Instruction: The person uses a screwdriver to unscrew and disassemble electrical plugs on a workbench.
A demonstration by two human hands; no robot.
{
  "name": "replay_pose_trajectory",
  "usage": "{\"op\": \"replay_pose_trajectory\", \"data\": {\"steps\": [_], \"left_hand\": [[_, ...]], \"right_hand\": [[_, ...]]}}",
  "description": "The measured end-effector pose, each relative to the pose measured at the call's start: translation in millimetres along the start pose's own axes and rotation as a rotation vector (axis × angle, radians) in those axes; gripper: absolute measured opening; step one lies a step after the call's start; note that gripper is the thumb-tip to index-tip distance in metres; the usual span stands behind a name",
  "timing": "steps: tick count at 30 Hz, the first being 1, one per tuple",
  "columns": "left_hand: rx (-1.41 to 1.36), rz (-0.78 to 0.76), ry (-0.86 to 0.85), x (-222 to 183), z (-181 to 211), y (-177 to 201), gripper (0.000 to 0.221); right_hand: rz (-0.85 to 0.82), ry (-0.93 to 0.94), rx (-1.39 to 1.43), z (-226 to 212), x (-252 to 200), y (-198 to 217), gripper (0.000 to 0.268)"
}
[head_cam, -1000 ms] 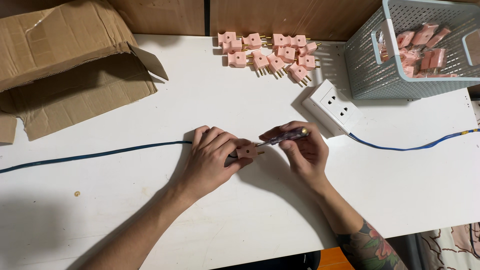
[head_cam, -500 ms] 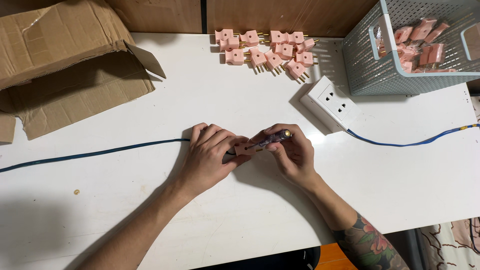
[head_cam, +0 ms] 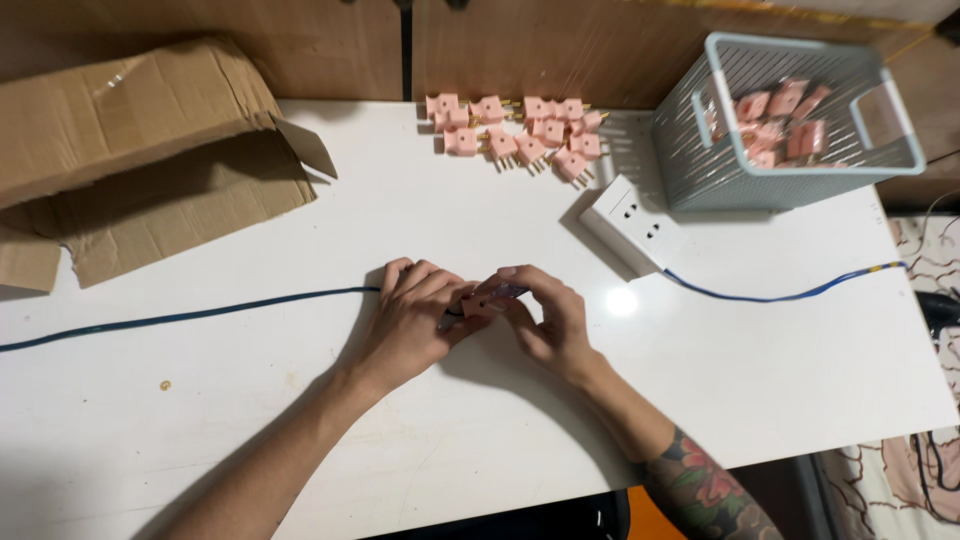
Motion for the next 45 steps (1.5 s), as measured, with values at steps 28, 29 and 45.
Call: {"op": "replay_pose_trajectory", "data": {"steps": [28,29,45], "left_hand": [[0.015,0.057,-0.043,-3.5,0.9,1.0,0.033],[0.023,0.045,-0.044,-4.1,0.1,-1.1,0.034],[0.12,0.039,-0.161,-7.2,9.6,-7.5,0.024]], "right_hand": [[-0.01,0.062,-0.118,-31.0,28.1,-0.4,0.029],[-0.016,0.058,-0.127,-32.1,28.7,0.0,0.027],[-0.02,0.184,-0.222,-23.6,10.9,1.9,0.034]]}}
Point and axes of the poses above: each hand's wrist, its own x-axis towards the middle knuckle, its own y-axis out of the back of the hand, z = x × y, the point moved 9 cm from there along x, towards the middle knuckle, and after that the axes turned 6 degrees about x, right-handed, at the moved point
